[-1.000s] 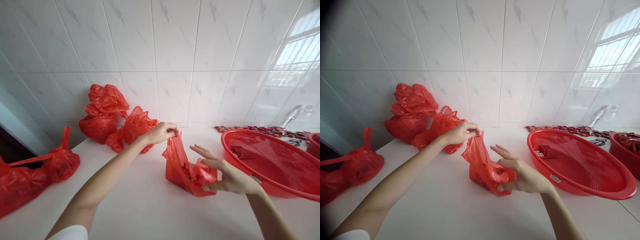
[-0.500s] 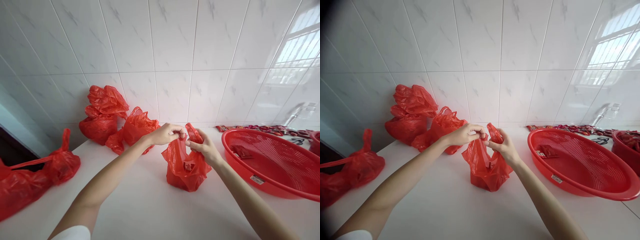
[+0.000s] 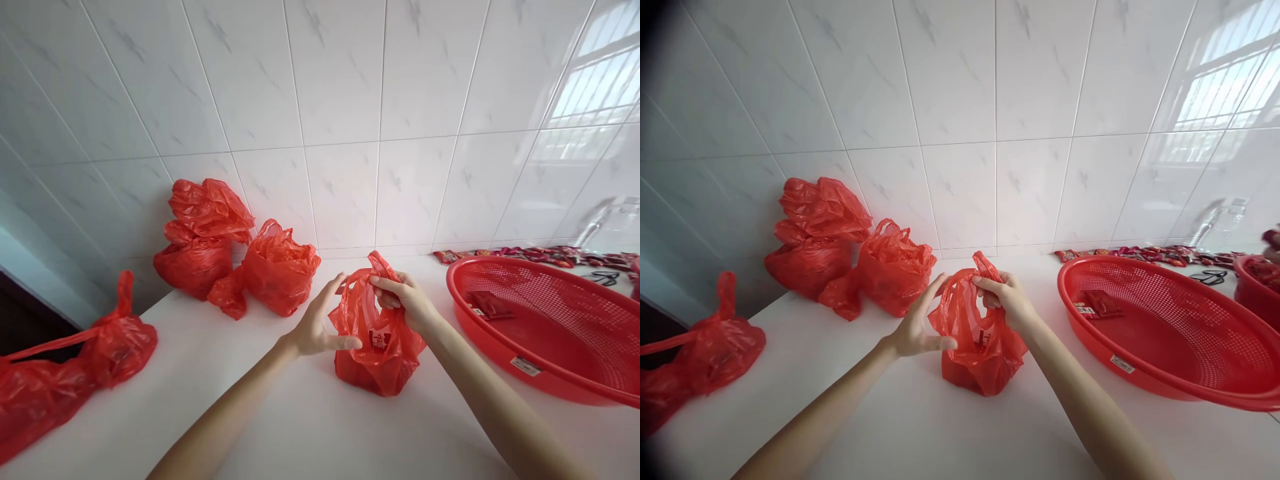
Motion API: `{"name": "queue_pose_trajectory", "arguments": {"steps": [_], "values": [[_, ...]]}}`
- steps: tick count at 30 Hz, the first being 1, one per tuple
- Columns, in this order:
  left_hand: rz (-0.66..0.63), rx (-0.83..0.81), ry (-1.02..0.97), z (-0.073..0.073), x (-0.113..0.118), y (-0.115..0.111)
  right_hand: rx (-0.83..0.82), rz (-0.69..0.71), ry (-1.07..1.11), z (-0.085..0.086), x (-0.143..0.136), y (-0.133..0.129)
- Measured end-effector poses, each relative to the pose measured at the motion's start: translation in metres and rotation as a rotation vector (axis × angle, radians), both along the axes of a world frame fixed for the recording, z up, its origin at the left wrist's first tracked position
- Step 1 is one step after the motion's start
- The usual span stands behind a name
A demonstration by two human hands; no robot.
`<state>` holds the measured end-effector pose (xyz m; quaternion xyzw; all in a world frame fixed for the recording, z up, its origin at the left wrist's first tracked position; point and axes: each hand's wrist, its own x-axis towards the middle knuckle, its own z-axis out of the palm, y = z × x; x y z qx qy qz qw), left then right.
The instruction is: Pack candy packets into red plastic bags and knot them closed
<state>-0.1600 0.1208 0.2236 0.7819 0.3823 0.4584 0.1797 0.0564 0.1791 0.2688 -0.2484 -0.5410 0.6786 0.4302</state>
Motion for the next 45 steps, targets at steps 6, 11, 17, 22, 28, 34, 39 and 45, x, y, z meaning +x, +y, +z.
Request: {"name": "queue_pose_trajectory", "arguments": {"steps": [6,11,17,22,28,34,39,45], "values": [[0.226,0.17,-0.09,0.002,0.033,0.015,0.026,-0.034,0.005,-0.005,0.001,0.003],[0.323,0.367,-0.227,0.016,0.056,0.028,0.025,-0.072,0.035,-0.003,0.0,0.003],[0.277,0.314,-0.272,0.03,0.074,0.036,0.029,-0.026,0.069,-0.003,0.0,0.003],[0.278,0.315,-0.261,0.027,0.077,0.043,-0.02,0.039,0.07,-0.005,0.0,0.006],[0.306,0.152,-0.261,0.024,0.075,0.046,-0.017,0.127,0.011,-0.011,-0.004,0.007],[0.428,0.24,-0.353,0.047,0.045,0.051,0.02,-0.121,0.043,0.006,0.015,0.013],[0.381,0.106,-0.512,0.074,0.022,0.046,0.065,-0.108,0.216,0.021,0.031,0.016],[0.069,-0.166,-0.445,0.081,0.025,0.033,0.107,-0.12,0.217,0.025,0.036,0.012]]}}
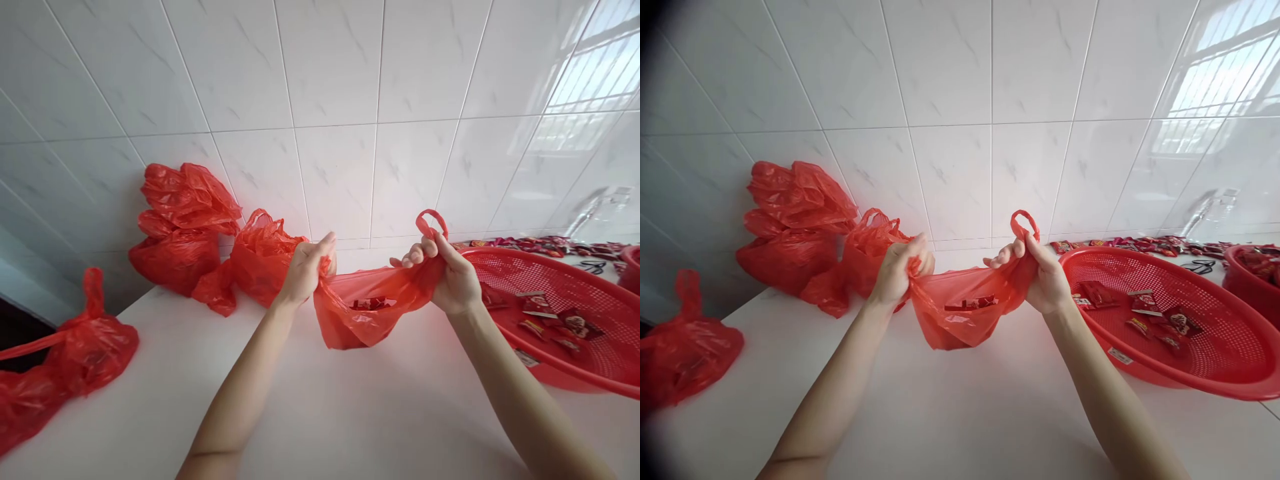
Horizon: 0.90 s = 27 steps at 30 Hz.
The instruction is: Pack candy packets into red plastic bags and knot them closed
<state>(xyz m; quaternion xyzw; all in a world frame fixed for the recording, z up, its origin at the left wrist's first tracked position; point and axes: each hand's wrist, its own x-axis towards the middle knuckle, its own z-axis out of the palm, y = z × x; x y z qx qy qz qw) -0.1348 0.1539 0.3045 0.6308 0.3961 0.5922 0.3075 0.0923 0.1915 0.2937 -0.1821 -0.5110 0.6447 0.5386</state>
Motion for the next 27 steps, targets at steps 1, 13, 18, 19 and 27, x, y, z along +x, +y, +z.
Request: {"name": "queue_pose_trajectory", "arguments": {"steps": [1,13,18,19,27], "values": [[0.046,0.017,0.073,-0.003,0.001,0.001,-0.026,-0.001,-0.002,-0.002,-0.002,0.001],[0.189,-0.099,0.526,-0.027,0.019,0.011,-0.048,0.09,-0.24,-0.034,-0.048,-0.017],[0.045,-0.221,0.454,-0.023,0.019,0.007,0.124,-0.035,-0.362,-0.032,-0.05,-0.023],[0.006,-0.21,0.418,-0.02,0.017,0.006,0.135,-0.049,-0.374,-0.032,-0.05,-0.021],[-0.273,-0.05,0.528,-0.005,-0.01,-0.003,-0.086,-0.043,-0.168,-0.032,-0.04,-0.008]]}}
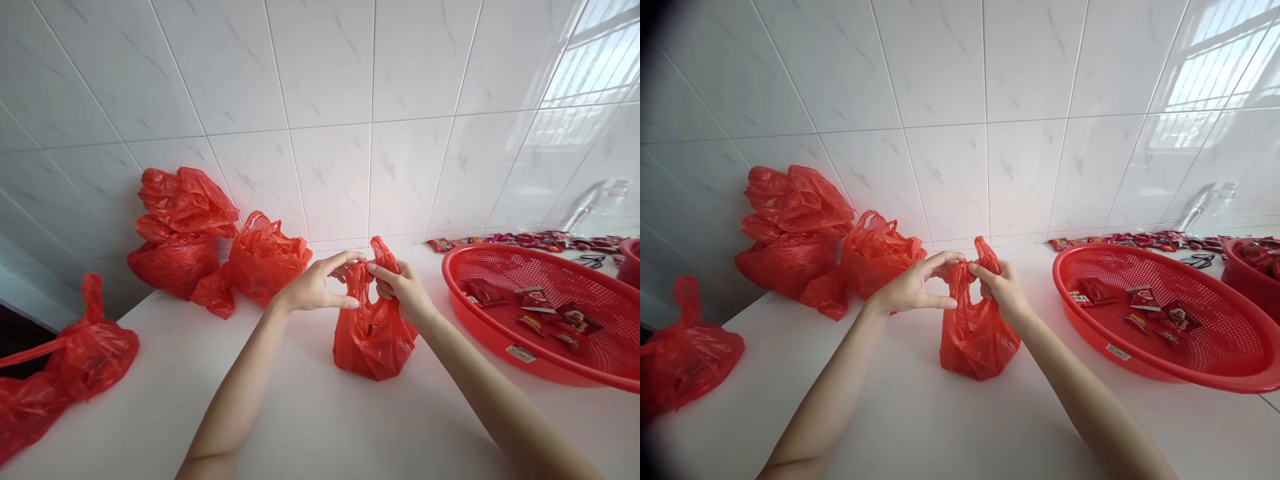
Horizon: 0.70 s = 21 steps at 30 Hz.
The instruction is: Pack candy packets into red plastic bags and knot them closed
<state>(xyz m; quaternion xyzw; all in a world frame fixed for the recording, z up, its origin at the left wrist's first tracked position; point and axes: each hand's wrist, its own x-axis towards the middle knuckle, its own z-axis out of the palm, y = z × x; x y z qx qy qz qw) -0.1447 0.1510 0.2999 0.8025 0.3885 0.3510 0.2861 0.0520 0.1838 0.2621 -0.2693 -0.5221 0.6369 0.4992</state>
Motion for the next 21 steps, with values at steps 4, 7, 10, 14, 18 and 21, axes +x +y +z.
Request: {"name": "queue_pose_trajectory", "arguments": {"steps": [4,7,10,14,18,21], "values": [[-0.003,0.1,0.095,-0.001,-0.001,0.0,-0.047,0.08,0.016,0.001,0.002,0.003],[-0.056,0.102,0.14,-0.001,-0.001,-0.001,-0.072,0.125,-0.005,0.001,0.004,0.005],[-0.051,0.117,0.134,-0.004,0.001,0.0,-0.116,0.153,-0.012,0.001,0.005,0.007],[0.022,0.184,0.04,-0.011,0.007,0.005,-0.153,0.175,0.012,0.003,0.004,0.005],[0.081,0.218,-0.007,-0.01,0.011,0.005,-0.087,0.132,-0.012,0.007,0.006,0.003],[0.099,0.129,-0.19,-0.005,0.009,0.003,-0.048,0.061,0.042,0.011,0.012,0.008]]}}
